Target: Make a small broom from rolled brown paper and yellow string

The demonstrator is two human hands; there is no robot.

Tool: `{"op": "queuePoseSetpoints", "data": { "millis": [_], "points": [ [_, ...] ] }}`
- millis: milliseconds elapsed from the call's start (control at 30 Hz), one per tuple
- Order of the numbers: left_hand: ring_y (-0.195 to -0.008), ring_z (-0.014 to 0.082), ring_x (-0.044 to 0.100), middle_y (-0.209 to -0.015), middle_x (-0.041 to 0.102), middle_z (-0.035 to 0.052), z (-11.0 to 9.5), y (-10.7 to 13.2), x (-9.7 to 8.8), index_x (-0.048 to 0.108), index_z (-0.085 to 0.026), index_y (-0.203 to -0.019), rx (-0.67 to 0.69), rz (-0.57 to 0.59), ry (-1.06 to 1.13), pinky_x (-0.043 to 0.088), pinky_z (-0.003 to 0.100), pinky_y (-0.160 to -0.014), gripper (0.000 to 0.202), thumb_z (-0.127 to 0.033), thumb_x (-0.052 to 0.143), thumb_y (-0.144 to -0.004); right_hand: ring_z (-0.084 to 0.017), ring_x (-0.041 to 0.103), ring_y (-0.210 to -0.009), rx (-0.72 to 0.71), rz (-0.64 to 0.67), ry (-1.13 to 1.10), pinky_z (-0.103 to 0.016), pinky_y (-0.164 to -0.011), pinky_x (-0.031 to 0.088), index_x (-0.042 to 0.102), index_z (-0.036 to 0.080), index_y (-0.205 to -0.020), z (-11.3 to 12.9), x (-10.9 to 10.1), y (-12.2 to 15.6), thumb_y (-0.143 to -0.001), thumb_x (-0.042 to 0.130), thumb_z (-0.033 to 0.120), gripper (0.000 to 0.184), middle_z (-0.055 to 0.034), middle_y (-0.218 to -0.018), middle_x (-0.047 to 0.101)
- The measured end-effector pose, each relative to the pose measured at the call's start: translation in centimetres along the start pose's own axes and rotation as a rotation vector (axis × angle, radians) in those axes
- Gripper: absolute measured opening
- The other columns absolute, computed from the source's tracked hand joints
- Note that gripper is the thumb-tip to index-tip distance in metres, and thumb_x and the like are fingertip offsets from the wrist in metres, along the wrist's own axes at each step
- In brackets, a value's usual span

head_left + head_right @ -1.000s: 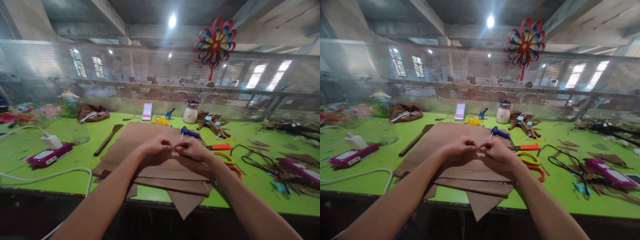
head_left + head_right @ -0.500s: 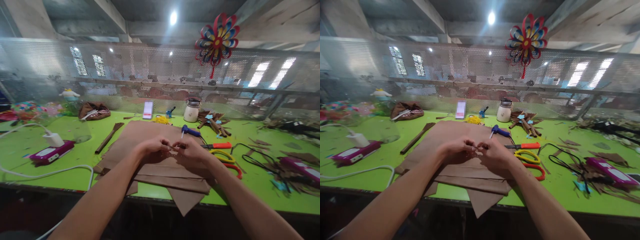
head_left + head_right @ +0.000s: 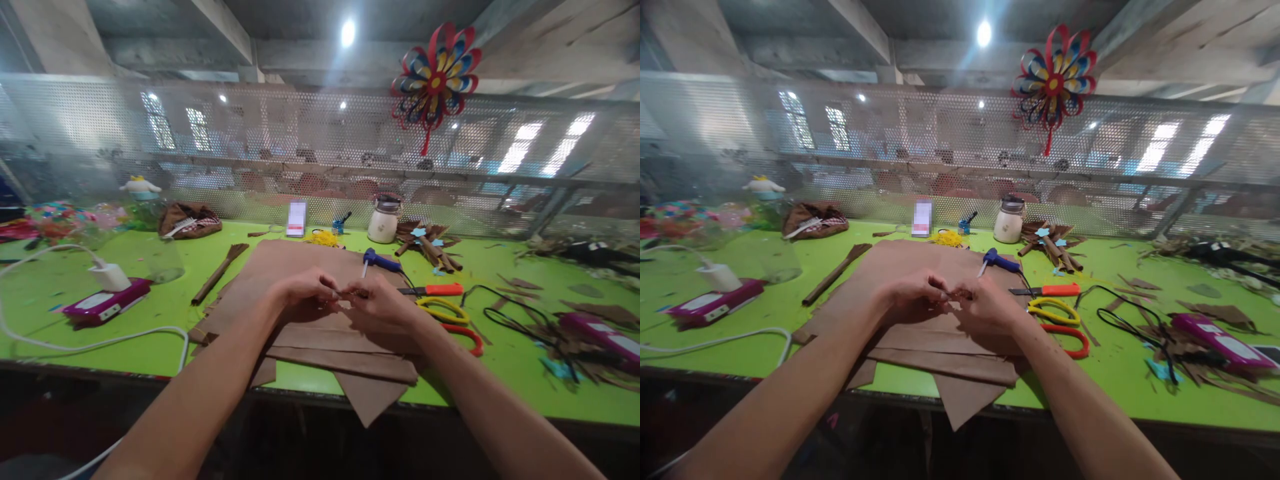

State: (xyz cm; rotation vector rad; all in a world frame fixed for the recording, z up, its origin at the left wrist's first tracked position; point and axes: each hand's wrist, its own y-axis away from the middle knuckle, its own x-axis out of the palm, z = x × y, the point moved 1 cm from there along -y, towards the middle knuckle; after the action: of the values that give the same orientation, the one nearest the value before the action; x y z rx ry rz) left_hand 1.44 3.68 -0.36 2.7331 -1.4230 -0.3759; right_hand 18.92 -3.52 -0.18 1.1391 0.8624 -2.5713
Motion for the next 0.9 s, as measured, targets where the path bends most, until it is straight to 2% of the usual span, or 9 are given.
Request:
{"op": "queuePoseSetpoints", "data": {
  "millis": [167, 300, 500, 633, 700, 767, 833, 900],
  "points": [
    [-0.058, 0.0107, 0.048, -0.062, 0.058, 0.0028, -0.3, -0.1, 0.2, 0.066, -0.010, -0.069, 0.075, -0.042, -0.254, 0.037, 0.024, -0.058, 0.018, -0.027, 0.062, -0.066, -0.009, 0.048, -0.054, 0.126, 0.039, -0.096, -0.019, -0.049, 0.035, 0.066, 0.013, -0.071, -0.2, 0.3, 0.3, -0.075, 0.046, 0.021, 0.022, 0.0005, -0.059, 0.059],
    [-0.057, 0.0095, 0.045, -0.059, 0.054, 0.0007, -0.5, -0.2, 0.3, 0.064, -0.010, -0.066, 0.129, -0.014, -0.371, 0.035, 0.023, -0.056, 0.025, -0.033, 0.057, -0.072, -0.010, 0.049, -0.057, 0.175, 0.077, -0.160, -0.019, -0.052, 0.037, 0.066, 0.013, -0.071, -1.0, 0.2, -0.1, -0.071, 0.046, 0.019, 0.020, 0.0007, -0.061, 0.059],
    [-0.057, 0.0105, 0.049, -0.060, 0.056, 0.0022, -0.3, -0.4, 0.5, 0.061, -0.010, -0.070, 0.087, 0.019, -0.337, 0.037, 0.024, -0.059, 0.031, -0.039, 0.053, -0.075, -0.010, 0.050, -0.056, 0.178, 0.119, -0.185, -0.020, -0.053, 0.038, 0.066, 0.012, -0.074, -1.7, 0.0, -0.5, -0.071, 0.050, 0.020, 0.018, 0.0001, -0.061, 0.060],
    [-0.052, 0.0083, 0.043, -0.056, 0.050, -0.0004, -0.7, -0.1, 0.2, 0.059, -0.011, -0.064, 0.117, -0.011, -0.313, 0.033, 0.023, -0.054, 0.031, -0.039, 0.052, -0.076, -0.010, 0.049, -0.052, 0.154, 0.053, -0.233, -0.020, -0.049, 0.038, 0.063, 0.011, -0.099, -1.2, -1.0, -0.6, -0.076, 0.053, 0.029, 0.031, 0.0005, -0.057, 0.059],
    [-0.050, 0.0076, 0.039, -0.055, 0.049, -0.0008, -1.0, 0.2, -0.1, 0.060, -0.012, -0.064, 0.135, -0.042, -0.276, 0.031, 0.023, -0.052, 0.030, -0.039, 0.052, -0.075, -0.010, 0.051, -0.054, 0.109, 0.026, -0.232, -0.020, -0.050, 0.038, 0.059, 0.013, -0.110, -0.9, -1.4, -0.5, -0.075, 0.058, 0.031, 0.040, -0.0001, -0.061, 0.061],
    [-0.049, 0.0074, 0.037, -0.054, 0.050, -0.0007, -1.2, 0.3, -0.3, 0.060, -0.012, -0.064, 0.143, -0.066, -0.230, 0.028, 0.022, -0.049, 0.029, -0.037, 0.053, -0.074, -0.012, 0.055, -0.061, 0.050, 0.022, -0.230, -0.021, -0.054, 0.041, 0.060, 0.016, -0.109, -0.7, -1.4, -0.5, -0.072, 0.061, 0.029, 0.039, -0.0027, -0.073, 0.066],
    [-0.049, 0.0071, 0.036, -0.054, 0.051, -0.0006, -1.3, 0.4, -0.4, 0.061, -0.012, -0.063, 0.136, -0.088, -0.190, 0.026, 0.022, -0.048, 0.027, -0.036, 0.055, -0.073, -0.013, 0.057, -0.066, 0.010, 0.010, -0.216, -0.023, -0.057, 0.044, 0.064, 0.016, -0.101, -0.7, -1.2, -0.5, -0.073, 0.060, 0.026, 0.030, -0.0055, -0.084, 0.067],
    [-0.048, 0.0068, 0.035, -0.053, 0.052, -0.0001, -1.3, 0.4, -0.4, 0.061, -0.011, -0.062, 0.114, -0.100, -0.154, 0.025, 0.022, -0.047, 0.027, -0.036, 0.057, -0.071, -0.014, 0.059, -0.070, -0.012, -0.037, -0.198, -0.025, -0.061, 0.046, 0.066, 0.015, -0.094, -1.0, -0.8, -0.6, -0.074, 0.056, 0.023, 0.023, -0.0071, -0.087, 0.068]
  ]
}}
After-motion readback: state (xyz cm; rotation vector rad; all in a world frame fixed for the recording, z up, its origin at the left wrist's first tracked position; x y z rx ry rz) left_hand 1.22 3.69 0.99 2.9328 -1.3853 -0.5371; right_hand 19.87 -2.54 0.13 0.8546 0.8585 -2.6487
